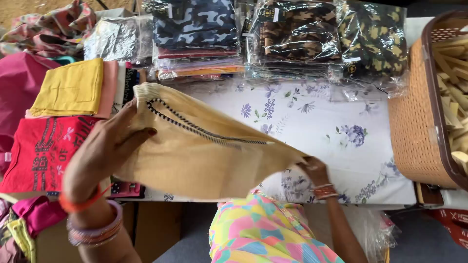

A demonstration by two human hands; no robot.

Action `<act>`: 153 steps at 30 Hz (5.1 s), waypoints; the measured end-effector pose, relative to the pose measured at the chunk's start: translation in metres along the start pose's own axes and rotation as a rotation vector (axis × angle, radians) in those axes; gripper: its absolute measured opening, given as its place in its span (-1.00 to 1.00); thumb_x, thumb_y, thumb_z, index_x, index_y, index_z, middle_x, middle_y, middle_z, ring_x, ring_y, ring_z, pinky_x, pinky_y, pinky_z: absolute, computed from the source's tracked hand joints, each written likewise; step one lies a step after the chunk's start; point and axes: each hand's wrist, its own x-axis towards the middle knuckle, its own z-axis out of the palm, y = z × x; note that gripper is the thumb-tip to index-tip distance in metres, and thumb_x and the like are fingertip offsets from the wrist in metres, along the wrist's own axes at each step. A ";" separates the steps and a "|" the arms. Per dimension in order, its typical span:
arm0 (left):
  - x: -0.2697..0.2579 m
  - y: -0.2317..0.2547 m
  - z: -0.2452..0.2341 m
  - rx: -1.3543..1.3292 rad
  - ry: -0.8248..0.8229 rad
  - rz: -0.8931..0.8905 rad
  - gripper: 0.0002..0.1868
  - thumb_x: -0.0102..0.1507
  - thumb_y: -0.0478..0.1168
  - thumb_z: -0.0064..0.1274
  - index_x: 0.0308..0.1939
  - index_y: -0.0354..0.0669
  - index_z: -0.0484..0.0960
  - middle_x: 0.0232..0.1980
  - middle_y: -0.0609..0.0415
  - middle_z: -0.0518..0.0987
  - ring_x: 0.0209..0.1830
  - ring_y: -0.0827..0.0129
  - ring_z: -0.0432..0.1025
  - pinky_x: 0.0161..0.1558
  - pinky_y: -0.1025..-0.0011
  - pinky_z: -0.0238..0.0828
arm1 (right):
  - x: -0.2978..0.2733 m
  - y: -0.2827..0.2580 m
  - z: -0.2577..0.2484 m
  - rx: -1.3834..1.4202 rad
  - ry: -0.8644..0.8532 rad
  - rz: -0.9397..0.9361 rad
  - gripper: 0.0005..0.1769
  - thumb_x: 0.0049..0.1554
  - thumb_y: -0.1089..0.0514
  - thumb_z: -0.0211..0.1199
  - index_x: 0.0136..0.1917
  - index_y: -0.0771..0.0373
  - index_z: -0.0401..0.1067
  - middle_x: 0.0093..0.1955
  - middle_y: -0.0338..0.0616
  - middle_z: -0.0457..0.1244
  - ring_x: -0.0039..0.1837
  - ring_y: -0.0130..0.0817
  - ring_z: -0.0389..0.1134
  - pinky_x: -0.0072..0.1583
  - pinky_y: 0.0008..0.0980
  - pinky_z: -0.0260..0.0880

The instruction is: The recorder is folding several different garments, including a yellow shirt, white pants, and maroon trousers, on a table.

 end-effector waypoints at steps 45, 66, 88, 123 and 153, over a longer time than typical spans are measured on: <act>-0.058 -0.191 0.463 -0.115 0.359 -0.484 -0.46 0.23 -0.22 0.19 0.30 0.04 0.49 0.42 -0.26 0.24 0.43 -0.20 0.10 0.29 -0.17 0.01 | 0.240 -0.212 -0.065 0.956 -0.708 0.061 -0.46 0.26 -0.02 0.24 0.36 0.37 0.30 0.16 -0.08 0.34 0.22 -0.37 0.37 0.28 -0.37 0.41; -0.037 -0.227 0.459 -0.797 0.452 -0.666 -0.39 0.03 -0.49 0.21 0.17 -0.26 0.42 0.09 -0.13 0.56 0.04 0.20 0.47 0.10 0.32 0.42 | -0.017 0.109 -0.032 -0.360 0.178 1.083 -0.25 0.07 -0.30 0.36 0.34 0.17 0.27 0.36 0.18 0.19 0.41 0.24 0.13 0.29 0.33 0.13; -0.073 -0.242 0.444 -0.140 0.326 -0.333 -0.41 0.03 -0.54 0.14 0.13 -0.26 0.41 -0.02 -0.39 0.46 0.00 -0.30 0.35 -0.04 -0.03 0.34 | -0.042 0.077 -0.068 0.011 0.303 0.920 -0.51 0.17 0.16 0.43 0.28 0.18 0.28 0.01 0.03 0.37 -0.02 -0.05 0.43 0.00 -0.09 0.43; 0.106 -0.178 0.426 0.281 0.019 0.074 -0.72 0.21 -0.15 0.15 0.00 0.01 0.55 -0.23 0.08 0.60 -0.09 0.21 0.48 0.16 0.00 0.19 | 0.004 -0.005 0.016 -0.016 0.053 0.608 -0.63 0.12 -0.01 0.39 0.17 -0.03 0.39 -0.02 -0.29 0.24 -0.23 -0.35 0.36 -0.14 -0.23 0.35; 0.124 -0.302 0.462 0.205 0.213 -0.096 -0.84 0.21 -0.37 -0.08 -0.22 -0.12 0.60 -0.12 -0.06 0.60 -0.08 -0.01 0.50 -0.10 0.07 0.47 | 0.008 -0.006 0.019 -0.122 0.068 0.595 -0.69 0.17 -0.06 0.32 0.14 -0.03 0.37 -0.03 -0.25 0.21 -0.16 -0.23 0.35 -0.12 -0.12 0.35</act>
